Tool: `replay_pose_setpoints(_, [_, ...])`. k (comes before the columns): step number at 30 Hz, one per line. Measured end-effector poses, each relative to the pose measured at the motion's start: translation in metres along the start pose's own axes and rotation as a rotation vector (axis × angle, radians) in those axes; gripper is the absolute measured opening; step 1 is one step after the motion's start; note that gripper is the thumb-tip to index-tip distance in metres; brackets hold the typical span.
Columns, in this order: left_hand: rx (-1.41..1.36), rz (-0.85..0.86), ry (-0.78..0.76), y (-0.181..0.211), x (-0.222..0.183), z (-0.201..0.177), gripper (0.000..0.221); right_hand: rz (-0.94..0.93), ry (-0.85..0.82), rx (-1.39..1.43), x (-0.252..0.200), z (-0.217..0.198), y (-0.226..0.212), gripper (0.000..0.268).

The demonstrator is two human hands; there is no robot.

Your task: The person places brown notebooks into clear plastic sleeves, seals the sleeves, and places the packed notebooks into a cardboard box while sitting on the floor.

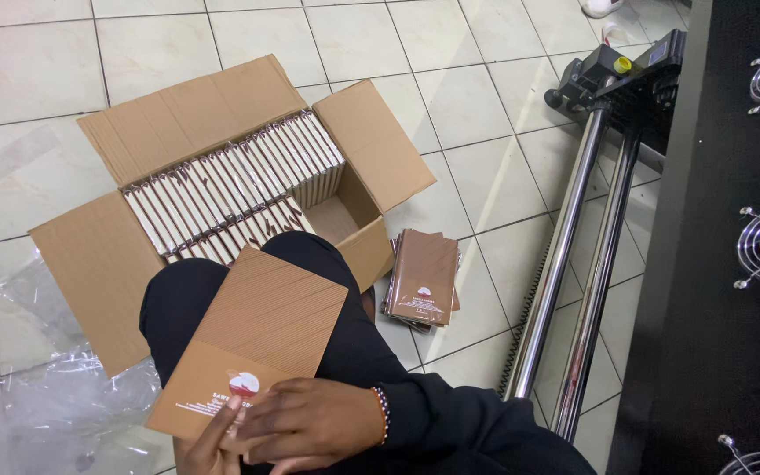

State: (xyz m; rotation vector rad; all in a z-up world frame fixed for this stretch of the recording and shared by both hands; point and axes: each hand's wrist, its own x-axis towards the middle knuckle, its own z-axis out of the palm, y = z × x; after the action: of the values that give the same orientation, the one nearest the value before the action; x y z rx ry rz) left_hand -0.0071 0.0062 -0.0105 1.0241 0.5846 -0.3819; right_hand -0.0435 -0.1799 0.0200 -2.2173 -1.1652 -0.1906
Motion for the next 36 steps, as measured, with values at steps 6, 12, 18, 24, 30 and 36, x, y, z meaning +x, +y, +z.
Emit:
replay_pose_setpoints(6, [0.545, 0.532, -0.046, -0.01, -0.002, -0.003, 0.051, 0.373, 0.324, 0.003, 0.004, -0.05, 0.014, 0.027])
replay_pose_setpoints(12, [0.539, 0.144, 0.069, -0.007, -0.007, 0.013, 0.036, 0.605, 0.124, -0.192, 0.001, -0.027, 0.027, 0.05])
replay_pose_setpoints(18, [0.276, 0.521, 0.077, 0.008, 0.007, 0.006, 0.055, 0.627, 0.093, -0.176, 0.009, -0.013, 0.032, 0.057])
replay_pose_setpoints(24, [0.304, 0.73, 0.31, 0.038, 0.038, -0.053, 0.02, 0.587, 0.08, -0.196, 0.008, -0.011, 0.038, 0.053])
replay_pose_setpoints(30, [0.301, 0.863, 0.554, 0.048, 0.071, -0.163, 0.033, 0.625, 0.052, -0.214, 0.008, -0.012, 0.037, 0.052])
replay_pose_setpoints(36, [0.761, 0.764, 0.868, -0.026, 0.135, -0.293, 0.058, 0.629, 0.055, -0.26, 0.005, -0.012, 0.037, 0.049])
